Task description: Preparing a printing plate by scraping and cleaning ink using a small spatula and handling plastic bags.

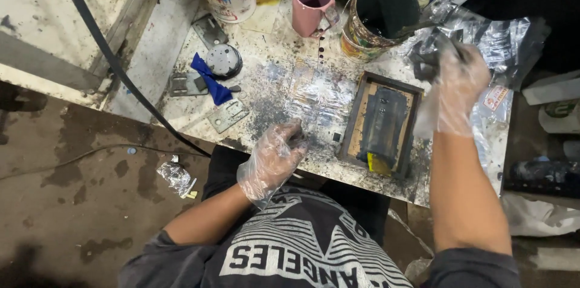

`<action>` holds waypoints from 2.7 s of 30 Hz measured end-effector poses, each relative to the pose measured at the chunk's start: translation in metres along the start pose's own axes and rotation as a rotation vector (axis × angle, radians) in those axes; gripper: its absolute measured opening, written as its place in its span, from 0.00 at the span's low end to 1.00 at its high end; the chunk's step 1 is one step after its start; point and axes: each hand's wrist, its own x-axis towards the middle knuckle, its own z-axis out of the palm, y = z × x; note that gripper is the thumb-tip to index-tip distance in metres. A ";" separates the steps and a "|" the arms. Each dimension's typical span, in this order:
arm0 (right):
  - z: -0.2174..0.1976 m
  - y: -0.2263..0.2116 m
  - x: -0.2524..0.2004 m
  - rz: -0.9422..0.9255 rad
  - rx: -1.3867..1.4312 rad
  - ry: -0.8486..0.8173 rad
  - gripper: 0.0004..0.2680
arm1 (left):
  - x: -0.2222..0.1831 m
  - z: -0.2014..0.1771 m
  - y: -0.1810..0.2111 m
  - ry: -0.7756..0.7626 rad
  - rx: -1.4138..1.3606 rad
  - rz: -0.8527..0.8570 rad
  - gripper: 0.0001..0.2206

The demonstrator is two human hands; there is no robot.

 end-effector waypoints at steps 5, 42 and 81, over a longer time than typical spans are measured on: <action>-0.063 0.005 -0.099 -0.289 -0.485 -0.184 0.05 | 0.015 0.010 0.018 -0.191 -0.026 -0.192 0.16; -0.010 0.184 -0.020 -0.787 -0.739 -0.431 0.06 | 0.019 0.147 -0.026 -0.059 1.012 0.974 0.15; -0.002 0.222 -0.011 -0.888 -0.903 -0.600 0.05 | 0.021 0.151 -0.007 -0.468 0.743 0.651 0.19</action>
